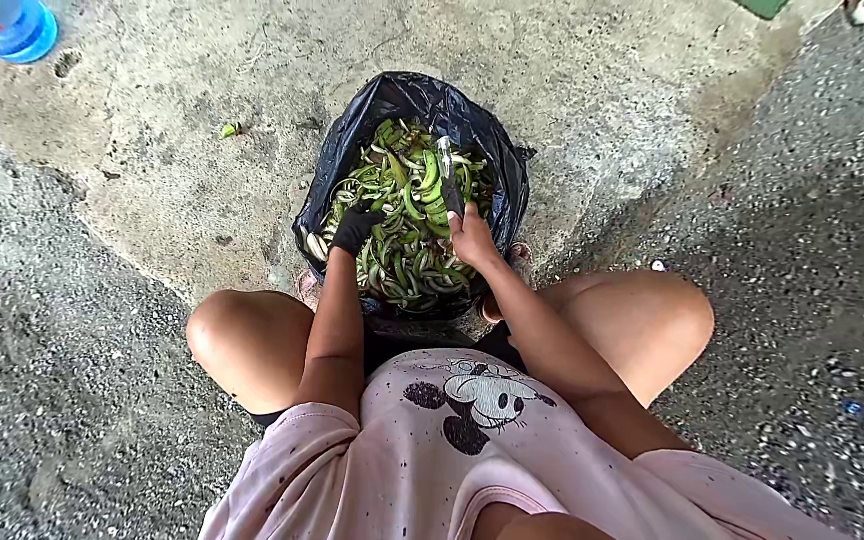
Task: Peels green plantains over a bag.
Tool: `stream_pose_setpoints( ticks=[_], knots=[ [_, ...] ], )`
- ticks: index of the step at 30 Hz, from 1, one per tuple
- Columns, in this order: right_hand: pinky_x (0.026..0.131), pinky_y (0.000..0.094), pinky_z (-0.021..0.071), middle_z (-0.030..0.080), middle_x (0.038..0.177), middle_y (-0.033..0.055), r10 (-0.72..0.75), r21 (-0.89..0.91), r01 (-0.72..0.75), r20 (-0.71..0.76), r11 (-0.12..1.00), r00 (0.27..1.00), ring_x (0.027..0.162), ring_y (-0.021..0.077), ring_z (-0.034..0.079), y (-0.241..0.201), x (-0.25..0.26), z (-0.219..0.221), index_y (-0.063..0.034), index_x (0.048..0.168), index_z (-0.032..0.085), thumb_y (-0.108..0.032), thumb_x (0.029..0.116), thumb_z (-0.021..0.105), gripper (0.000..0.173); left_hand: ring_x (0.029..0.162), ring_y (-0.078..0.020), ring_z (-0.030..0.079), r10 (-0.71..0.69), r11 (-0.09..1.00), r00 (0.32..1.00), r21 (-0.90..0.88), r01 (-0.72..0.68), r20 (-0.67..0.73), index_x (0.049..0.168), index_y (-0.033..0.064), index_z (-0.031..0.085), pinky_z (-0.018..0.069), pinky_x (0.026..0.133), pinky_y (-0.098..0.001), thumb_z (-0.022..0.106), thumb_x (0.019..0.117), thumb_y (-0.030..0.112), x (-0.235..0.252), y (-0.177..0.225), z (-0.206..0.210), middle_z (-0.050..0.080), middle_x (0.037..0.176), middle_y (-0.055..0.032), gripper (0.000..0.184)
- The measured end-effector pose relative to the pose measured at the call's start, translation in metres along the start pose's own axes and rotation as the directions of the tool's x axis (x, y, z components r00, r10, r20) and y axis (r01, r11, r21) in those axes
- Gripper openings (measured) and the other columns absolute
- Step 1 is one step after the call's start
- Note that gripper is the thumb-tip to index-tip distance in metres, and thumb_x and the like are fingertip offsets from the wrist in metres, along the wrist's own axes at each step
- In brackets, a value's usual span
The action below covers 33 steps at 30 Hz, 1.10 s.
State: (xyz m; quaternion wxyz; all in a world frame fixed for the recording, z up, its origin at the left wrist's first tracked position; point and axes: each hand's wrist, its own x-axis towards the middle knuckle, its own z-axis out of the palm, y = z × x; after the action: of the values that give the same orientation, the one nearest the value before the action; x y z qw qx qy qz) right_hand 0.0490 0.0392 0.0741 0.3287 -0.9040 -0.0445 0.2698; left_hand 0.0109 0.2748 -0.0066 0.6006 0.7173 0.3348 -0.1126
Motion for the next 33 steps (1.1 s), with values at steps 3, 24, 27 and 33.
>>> stream_pose_setpoints(
  ticks=[3,24,27,33],
  knots=[
    [0.060,0.0526,0.0553,0.059,0.081,0.0196,-0.008,0.068,0.011,-0.033,0.998,0.999,0.060,0.0335,0.062,0.005,0.001,-0.007,-0.0027,0.142,0.038,-0.039,0.1133,0.034,0.046,0.125,-0.0427,0.058,0.046,0.926,0.992,0.377,0.002,-0.119,0.151,0.0111,0.047,0.0471,0.101,-0.0658,0.066,0.0945,0.043,0.003,0.004,0.010,0.058,0.138,-0.0253,0.068],
    [0.052,0.0410,0.0575,0.056,0.073,0.0075,-0.116,0.364,0.196,-0.229,0.911,0.966,0.050,0.0199,0.059,0.011,-0.018,-0.068,-0.0051,0.137,0.039,-0.035,0.1135,0.034,0.039,0.122,-0.0366,0.063,0.104,0.772,0.974,0.634,0.047,-0.200,0.143,0.0116,0.051,0.0471,0.098,-0.0666,0.054,0.0953,0.053,0.042,0.134,0.129,0.066,0.131,-0.0162,0.063],
    [0.046,0.0439,0.0544,0.055,0.069,0.0097,-0.112,0.328,0.183,-0.223,0.927,0.968,0.045,0.0232,0.056,0.014,-0.034,-0.069,-0.0057,0.137,0.040,-0.041,0.1132,0.032,0.043,0.124,-0.0369,0.062,0.140,0.807,0.969,0.590,0.007,-0.202,0.146,0.0118,0.049,0.0488,0.098,-0.0651,0.047,0.1002,0.052,0.032,0.138,0.116,0.065,0.133,-0.0171,0.061],
    [0.059,0.0459,0.0585,0.058,0.075,0.0112,-0.112,0.241,0.134,-0.101,0.961,0.988,0.056,0.0248,0.063,0.020,-0.035,-0.067,-0.0038,0.134,0.040,-0.036,0.1134,0.036,0.038,0.129,-0.0272,0.057,0.458,0.889,0.865,0.083,-0.450,-0.204,0.154,0.0040,0.036,0.0452,0.111,-0.0488,0.050,0.1069,0.031,-0.003,0.129,0.084,0.058,0.141,-0.0188,0.056]
  ],
)
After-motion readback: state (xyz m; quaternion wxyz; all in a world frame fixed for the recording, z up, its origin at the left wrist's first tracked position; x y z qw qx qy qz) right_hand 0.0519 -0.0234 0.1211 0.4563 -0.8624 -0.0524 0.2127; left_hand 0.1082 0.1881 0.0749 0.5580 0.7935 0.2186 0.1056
